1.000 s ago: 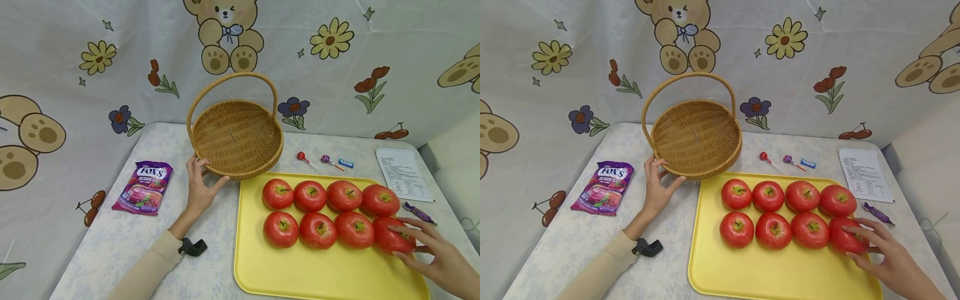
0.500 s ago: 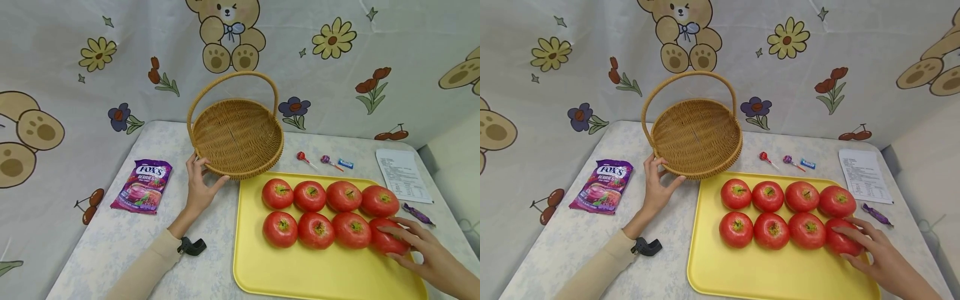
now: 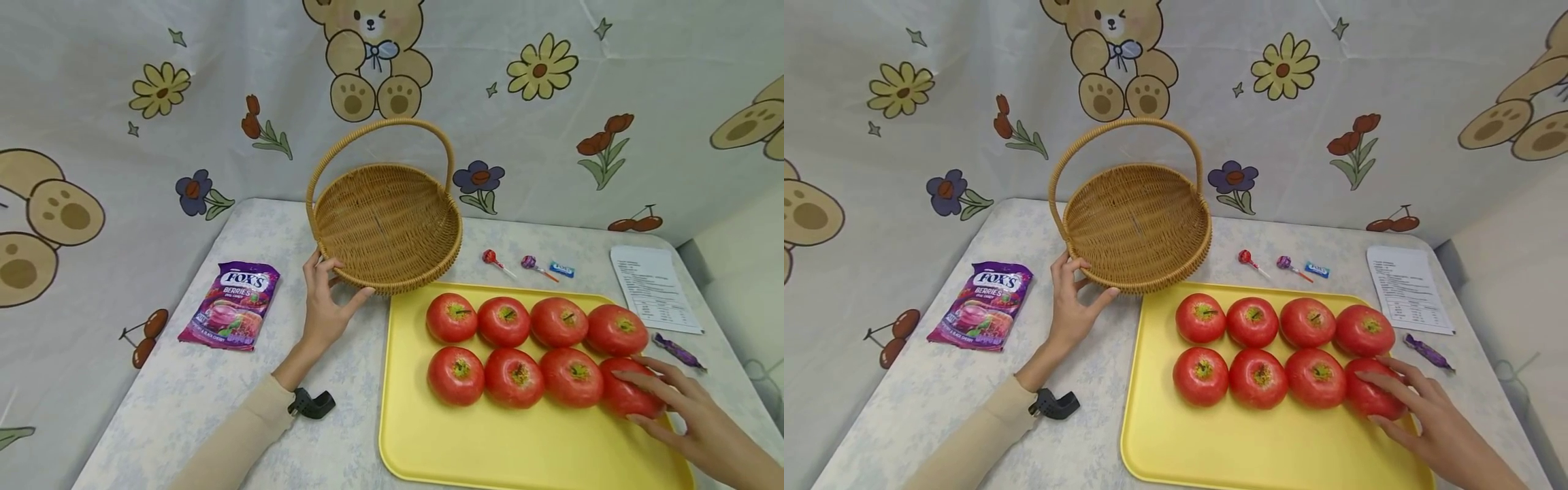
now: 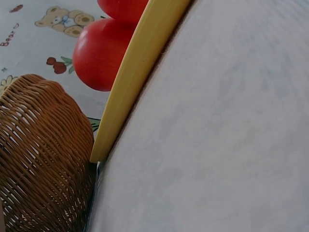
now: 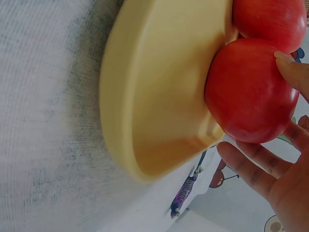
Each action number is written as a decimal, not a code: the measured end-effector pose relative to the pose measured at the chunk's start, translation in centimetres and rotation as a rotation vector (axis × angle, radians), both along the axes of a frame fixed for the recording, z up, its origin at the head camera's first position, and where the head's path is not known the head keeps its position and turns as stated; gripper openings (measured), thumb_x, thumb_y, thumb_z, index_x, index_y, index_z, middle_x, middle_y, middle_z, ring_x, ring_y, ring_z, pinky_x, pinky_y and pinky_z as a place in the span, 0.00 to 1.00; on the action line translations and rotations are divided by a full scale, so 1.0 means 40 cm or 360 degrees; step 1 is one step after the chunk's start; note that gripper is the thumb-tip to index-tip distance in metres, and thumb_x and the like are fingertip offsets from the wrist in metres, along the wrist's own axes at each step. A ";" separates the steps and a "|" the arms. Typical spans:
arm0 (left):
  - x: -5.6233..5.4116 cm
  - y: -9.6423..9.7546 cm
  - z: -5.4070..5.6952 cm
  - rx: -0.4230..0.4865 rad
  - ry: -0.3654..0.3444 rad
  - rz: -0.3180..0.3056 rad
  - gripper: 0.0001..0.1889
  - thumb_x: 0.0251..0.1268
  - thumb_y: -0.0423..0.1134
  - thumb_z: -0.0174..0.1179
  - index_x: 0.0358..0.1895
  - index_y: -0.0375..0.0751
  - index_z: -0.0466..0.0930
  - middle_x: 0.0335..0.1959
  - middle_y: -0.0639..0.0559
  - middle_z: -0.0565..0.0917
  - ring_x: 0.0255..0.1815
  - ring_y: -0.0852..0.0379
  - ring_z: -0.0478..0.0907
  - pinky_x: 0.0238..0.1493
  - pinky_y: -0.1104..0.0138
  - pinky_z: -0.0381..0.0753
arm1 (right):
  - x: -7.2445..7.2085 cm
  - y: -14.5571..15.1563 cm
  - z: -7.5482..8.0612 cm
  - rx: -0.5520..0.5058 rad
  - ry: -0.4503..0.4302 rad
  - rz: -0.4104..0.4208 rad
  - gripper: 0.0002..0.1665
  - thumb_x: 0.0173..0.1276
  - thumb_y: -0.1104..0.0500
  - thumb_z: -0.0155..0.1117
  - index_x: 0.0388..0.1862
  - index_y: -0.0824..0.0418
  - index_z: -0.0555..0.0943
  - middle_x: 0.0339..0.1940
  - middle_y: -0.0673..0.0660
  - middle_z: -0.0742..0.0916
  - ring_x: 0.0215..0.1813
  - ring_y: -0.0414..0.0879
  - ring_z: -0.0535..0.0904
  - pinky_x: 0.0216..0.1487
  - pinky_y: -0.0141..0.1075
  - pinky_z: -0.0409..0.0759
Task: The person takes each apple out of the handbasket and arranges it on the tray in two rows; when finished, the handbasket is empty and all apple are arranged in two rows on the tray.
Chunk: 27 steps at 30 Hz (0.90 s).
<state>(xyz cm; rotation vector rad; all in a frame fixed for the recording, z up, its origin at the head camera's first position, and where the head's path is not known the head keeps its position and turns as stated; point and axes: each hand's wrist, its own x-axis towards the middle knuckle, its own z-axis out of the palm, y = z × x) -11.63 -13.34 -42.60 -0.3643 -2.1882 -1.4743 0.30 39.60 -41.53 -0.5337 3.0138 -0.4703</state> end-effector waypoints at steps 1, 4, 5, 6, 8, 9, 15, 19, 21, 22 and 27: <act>-0.001 0.000 0.000 -0.0003 0.0000 -0.0001 0.30 0.52 0.26 0.72 0.54 0.23 0.62 0.69 0.22 0.50 0.73 0.27 0.52 0.56 0.42 0.75 | 0.000 0.000 0.000 -0.0019 -0.0019 0.0000 0.50 0.42 0.66 0.82 0.67 0.50 0.73 0.65 0.66 0.67 0.61 0.63 0.58 0.40 0.69 0.74; -0.001 -0.001 0.002 -0.0001 -0.0015 -0.0013 0.30 0.52 0.26 0.71 0.54 0.24 0.62 0.69 0.23 0.49 0.74 0.28 0.51 0.57 0.42 0.75 | 0.000 -0.003 0.001 -0.0030 -0.0062 -0.0024 0.50 0.44 0.65 0.81 0.69 0.50 0.71 0.65 0.67 0.67 0.58 0.67 0.60 0.38 0.68 0.76; -0.001 -0.001 0.003 -0.0002 -0.0022 -0.0017 0.30 0.53 0.26 0.71 0.55 0.25 0.62 0.70 0.24 0.49 0.74 0.28 0.52 0.57 0.42 0.75 | 0.001 -0.004 0.001 -0.0032 -0.0068 -0.0025 0.51 0.44 0.65 0.81 0.69 0.51 0.71 0.65 0.68 0.67 0.58 0.67 0.61 0.37 0.67 0.77; -0.002 -0.001 0.005 0.0000 -0.0034 -0.0022 0.30 0.53 0.27 0.71 0.55 0.26 0.62 0.70 0.25 0.48 0.73 0.29 0.53 0.57 0.42 0.75 | 0.001 -0.005 0.001 -0.0026 -0.0067 -0.0026 0.51 0.44 0.65 0.81 0.70 0.51 0.70 0.65 0.68 0.67 0.57 0.68 0.62 0.36 0.64 0.79; -0.002 0.000 0.008 0.0002 -0.0051 -0.0027 0.30 0.53 0.26 0.71 0.56 0.28 0.62 0.72 0.25 0.47 0.73 0.29 0.55 0.56 0.42 0.75 | 0.003 -0.007 0.000 -0.0011 -0.0033 -0.0016 0.52 0.43 0.65 0.81 0.70 0.51 0.70 0.65 0.68 0.68 0.58 0.66 0.62 0.34 0.55 0.84; -0.003 0.000 0.008 -0.0002 -0.0058 -0.0027 0.31 0.53 0.27 0.71 0.56 0.29 0.62 0.72 0.26 0.46 0.72 0.29 0.55 0.56 0.41 0.75 | 0.005 -0.007 0.000 -0.0002 -0.0021 -0.0013 0.53 0.43 0.65 0.81 0.71 0.51 0.69 0.65 0.68 0.68 0.58 0.66 0.62 0.32 0.49 0.85; -0.027 -0.005 -0.031 -0.0015 -0.0086 -0.0029 0.32 0.53 0.27 0.71 0.58 0.27 0.62 0.73 0.26 0.44 0.73 0.30 0.55 0.55 0.39 0.75 | 0.012 -0.013 0.001 -0.0016 -0.0100 -0.0084 0.56 0.47 0.63 0.80 0.75 0.50 0.64 0.68 0.68 0.64 0.60 0.67 0.60 0.30 0.43 0.85; -0.043 -0.019 -0.070 -0.0018 -0.0092 -0.0031 0.35 0.52 0.28 0.73 0.60 0.31 0.62 0.75 0.31 0.43 0.74 0.33 0.54 0.56 0.40 0.75 | 0.017 -0.019 0.002 -0.0033 -0.0178 -0.0153 0.54 0.53 0.59 0.78 0.76 0.51 0.61 0.69 0.71 0.61 0.60 0.70 0.59 0.34 0.53 0.83; -0.045 -0.025 -0.079 -0.0019 -0.0089 -0.0034 0.35 0.52 0.30 0.73 0.62 0.34 0.63 0.76 0.35 0.42 0.75 0.36 0.55 0.56 0.42 0.76 | 0.019 -0.023 0.002 -0.0040 -0.0184 -0.0166 0.53 0.54 0.57 0.77 0.76 0.53 0.61 0.69 0.72 0.60 0.60 0.71 0.59 0.34 0.56 0.82; -0.045 -0.027 -0.082 -0.0020 -0.0088 -0.0038 0.35 0.53 0.31 0.73 0.62 0.36 0.63 0.77 0.37 0.42 0.75 0.37 0.55 0.56 0.43 0.76 | 0.019 -0.024 0.004 -0.0047 -0.0188 -0.0175 0.52 0.55 0.57 0.77 0.76 0.53 0.61 0.70 0.72 0.59 0.61 0.71 0.59 0.34 0.57 0.81; -0.042 -0.034 -0.083 -0.0059 -0.0086 -0.0027 0.35 0.56 0.39 0.73 0.64 0.44 0.63 0.78 0.42 0.41 0.77 0.40 0.53 0.58 0.47 0.77 | 0.016 -0.036 0.016 -0.0056 -0.0150 -0.0173 0.50 0.55 0.56 0.77 0.75 0.54 0.62 0.74 0.71 0.55 0.65 0.74 0.55 0.34 0.58 0.81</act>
